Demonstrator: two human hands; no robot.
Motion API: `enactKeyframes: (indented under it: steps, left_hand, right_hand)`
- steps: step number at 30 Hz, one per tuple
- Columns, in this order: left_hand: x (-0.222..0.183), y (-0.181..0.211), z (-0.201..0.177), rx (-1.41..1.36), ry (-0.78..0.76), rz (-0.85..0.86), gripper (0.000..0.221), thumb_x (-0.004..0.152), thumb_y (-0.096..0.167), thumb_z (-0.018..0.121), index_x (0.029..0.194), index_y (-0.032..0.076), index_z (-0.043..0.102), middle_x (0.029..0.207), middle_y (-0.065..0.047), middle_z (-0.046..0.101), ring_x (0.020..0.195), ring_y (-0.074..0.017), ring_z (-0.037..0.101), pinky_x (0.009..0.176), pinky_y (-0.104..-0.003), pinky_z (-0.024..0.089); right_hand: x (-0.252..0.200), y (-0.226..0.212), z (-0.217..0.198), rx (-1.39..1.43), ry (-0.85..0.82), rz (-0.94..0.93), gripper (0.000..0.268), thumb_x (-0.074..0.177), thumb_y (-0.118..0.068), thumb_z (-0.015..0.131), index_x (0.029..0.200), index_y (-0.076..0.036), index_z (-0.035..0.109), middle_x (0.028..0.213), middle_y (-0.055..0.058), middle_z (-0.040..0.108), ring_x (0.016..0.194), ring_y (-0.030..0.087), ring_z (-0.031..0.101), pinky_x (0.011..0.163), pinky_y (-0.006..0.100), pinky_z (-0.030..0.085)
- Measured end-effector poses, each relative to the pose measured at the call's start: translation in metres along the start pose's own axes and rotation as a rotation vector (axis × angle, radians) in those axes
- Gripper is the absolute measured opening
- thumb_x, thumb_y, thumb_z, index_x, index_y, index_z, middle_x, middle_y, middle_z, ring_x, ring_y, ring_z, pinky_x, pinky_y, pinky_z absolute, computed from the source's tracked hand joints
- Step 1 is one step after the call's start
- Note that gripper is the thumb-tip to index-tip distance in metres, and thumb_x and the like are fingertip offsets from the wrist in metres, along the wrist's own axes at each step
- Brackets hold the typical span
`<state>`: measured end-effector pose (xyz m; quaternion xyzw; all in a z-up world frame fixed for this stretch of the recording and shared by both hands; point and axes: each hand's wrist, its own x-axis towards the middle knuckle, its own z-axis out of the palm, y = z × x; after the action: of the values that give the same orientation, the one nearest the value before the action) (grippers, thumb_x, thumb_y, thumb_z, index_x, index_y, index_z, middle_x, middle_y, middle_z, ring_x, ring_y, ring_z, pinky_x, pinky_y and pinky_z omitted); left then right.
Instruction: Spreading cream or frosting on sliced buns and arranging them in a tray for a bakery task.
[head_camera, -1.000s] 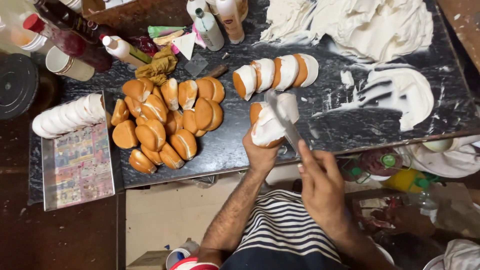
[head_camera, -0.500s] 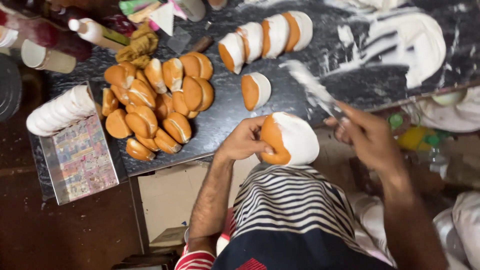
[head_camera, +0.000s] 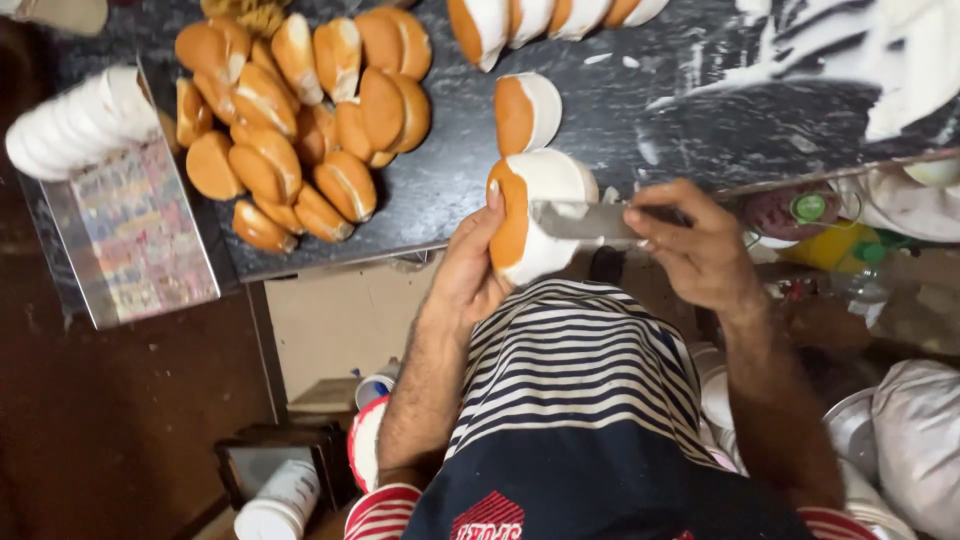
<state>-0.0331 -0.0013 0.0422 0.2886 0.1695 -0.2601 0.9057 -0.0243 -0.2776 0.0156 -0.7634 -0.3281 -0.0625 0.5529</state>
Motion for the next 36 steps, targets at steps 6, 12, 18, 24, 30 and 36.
enactKeyframes:
  steps: [6, 12, 18, 24, 30, 36]
  left_hand:
    - [0.008, 0.004, -0.004, -0.196, 0.165, 0.071, 0.056, 0.104, 0.039, 0.056, 0.138, -0.006, 0.052, 0.126, -0.02, 0.067, 0.109, -0.0277, 0.071, 0.091, -0.04, 0.061]
    - [0.069, 0.027, -0.094, -0.181, 0.147, 0.248, 0.05, 0.105, 0.029, 0.06, 0.142, -0.001, 0.048, 0.136, -0.017, 0.062, 0.123, -0.0285, 0.064, 0.106, -0.045, 0.054]
    - [0.146, 0.041, -0.198, -0.038, -0.006, 0.246, 0.049, 0.105, 0.024, 0.061, 0.145, 0.0, 0.047, 0.14, -0.014, 0.06, 0.128, -0.0265, 0.062, 0.111, -0.044, 0.053]
    - [0.177, 0.037, -0.2, 0.009, -0.061, 0.135, 0.05, 0.103, 0.02, 0.065, 0.143, -0.004, 0.047, 0.139, -0.019, 0.06, 0.124, -0.0269, 0.065, 0.108, -0.042, 0.056]
    - [0.175, 0.049, -0.175, 0.433, 0.185, 0.231, 0.054, 0.094, 0.024, 0.074, 0.135, -0.007, 0.055, 0.116, -0.021, 0.071, 0.103, -0.0263, 0.072, 0.087, -0.037, 0.06]
    - [0.132, 0.08, -0.154, 1.461, 0.673, 0.902, 0.028, 0.092, 0.023, 0.075, 0.109, 0.003, 0.07, 0.1, -0.017, 0.072, 0.091, -0.0322, 0.069, 0.084, -0.044, 0.053]
  right_hand:
    - [-0.011, -0.002, 0.05, -0.113, -0.002, -0.015, 0.041, 0.088, 0.002, 0.073, 0.123, -0.02, 0.073, 0.119, 0.01, 0.064, 0.104, 0.023, 0.061, 0.086, 0.033, 0.054]
    - [-0.057, 0.031, 0.05, 0.194, 0.137, 0.22, 0.021, 0.102, -0.001, 0.059, 0.118, -0.01, 0.07, 0.111, 0.017, 0.07, 0.089, 0.021, 0.068, 0.074, 0.032, 0.06]
    - [-0.062, 0.006, 0.014, 0.579, 0.625, 0.839, 0.047, 0.103, 0.004, 0.047, 0.15, 0.001, 0.046, 0.109, 0.016, 0.067, 0.085, 0.019, 0.067, 0.072, 0.033, 0.058]
    - [-0.076, -0.024, 0.057, 0.645, 0.66, 1.057, 0.059, 0.093, 0.011, 0.048, 0.152, 0.002, 0.041, 0.116, 0.016, 0.067, 0.087, 0.019, 0.068, 0.076, 0.034, 0.06]
    - [-0.062, -0.012, 0.026, 0.195, 0.684, 0.943, 0.055, 0.111, 0.001, 0.047, 0.165, -0.004, 0.035, 0.115, 0.015, 0.066, 0.085, 0.017, 0.061, 0.072, 0.032, 0.053]
    - [-0.068, 0.063, 0.035, -1.046, 0.528, 0.811, 0.043, 0.116, -0.018, 0.054, 0.151, -0.002, 0.038, 0.124, 0.03, 0.06, 0.11, 0.045, 0.062, 0.099, 0.053, 0.049]
